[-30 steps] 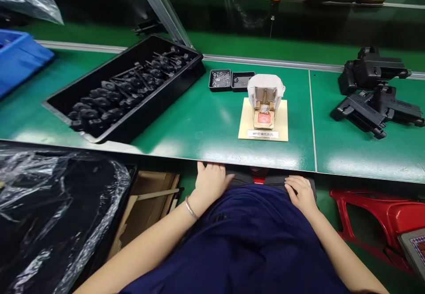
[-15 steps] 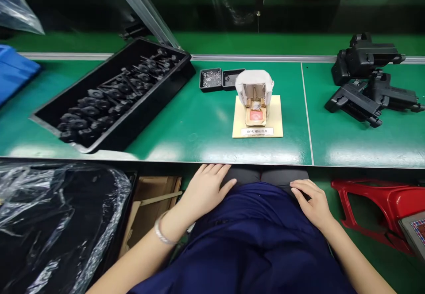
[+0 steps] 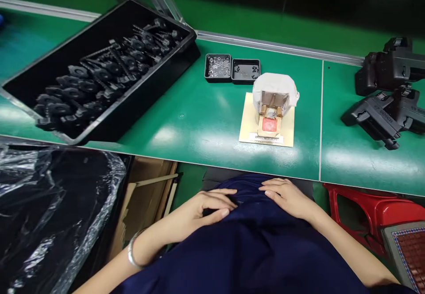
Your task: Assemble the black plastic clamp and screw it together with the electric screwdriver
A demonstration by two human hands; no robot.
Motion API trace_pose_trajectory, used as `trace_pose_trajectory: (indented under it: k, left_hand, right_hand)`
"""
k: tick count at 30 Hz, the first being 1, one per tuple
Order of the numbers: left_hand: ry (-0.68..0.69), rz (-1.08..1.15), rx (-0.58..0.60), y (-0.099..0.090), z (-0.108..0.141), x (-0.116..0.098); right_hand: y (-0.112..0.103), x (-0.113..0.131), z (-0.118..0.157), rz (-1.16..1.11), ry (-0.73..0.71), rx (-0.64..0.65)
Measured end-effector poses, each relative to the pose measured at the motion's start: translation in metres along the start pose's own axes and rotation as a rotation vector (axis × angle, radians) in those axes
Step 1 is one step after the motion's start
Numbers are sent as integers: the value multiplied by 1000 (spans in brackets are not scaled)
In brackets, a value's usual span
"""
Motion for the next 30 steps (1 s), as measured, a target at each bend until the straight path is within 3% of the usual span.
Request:
trace_pose_trajectory:
  k: [2, 5, 9, 13, 18, 22, 26, 30]
  left_hand:
    - [-30, 63, 12, -4, 12, -2]
    - [-110, 33, -104, -10, 26, 3]
    - [-173, -26, -204, -10, 25, 12]
    - [-194, -99, -236, -12, 17, 16]
    - [-194, -154, -256, -17, 17, 18]
    - [-176, -157, -305, -20, 21, 20]
    - [-160, -181, -387, -29, 28, 18]
    - [-211, -230, -570, -55, 41, 11]
  right_hand:
    - [-6, -23, 3, 59, 109, -71]
    - [-15, -41, 13, 90, 250, -193]
    - [-8, -15, 18, -18, 201, -115]
    - [8, 9, 2, -130, 129, -36]
    - [22, -2, -26, -121, 239, -54]
    - [17, -8, -32, -97, 262, -90]
    - [1, -19, -8, -19, 288, -234]
    - [-19, -12, 37, 46, 210, -385]
Point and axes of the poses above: each hand's wrist, its own z-axis away from the middle knuckle, its own y-axis out of the palm, x = y × z, the point moved 3 cm from there along -z, towards the middle knuckle, and after that the axes turned 7 degrees about y, right-handed, at the moved point
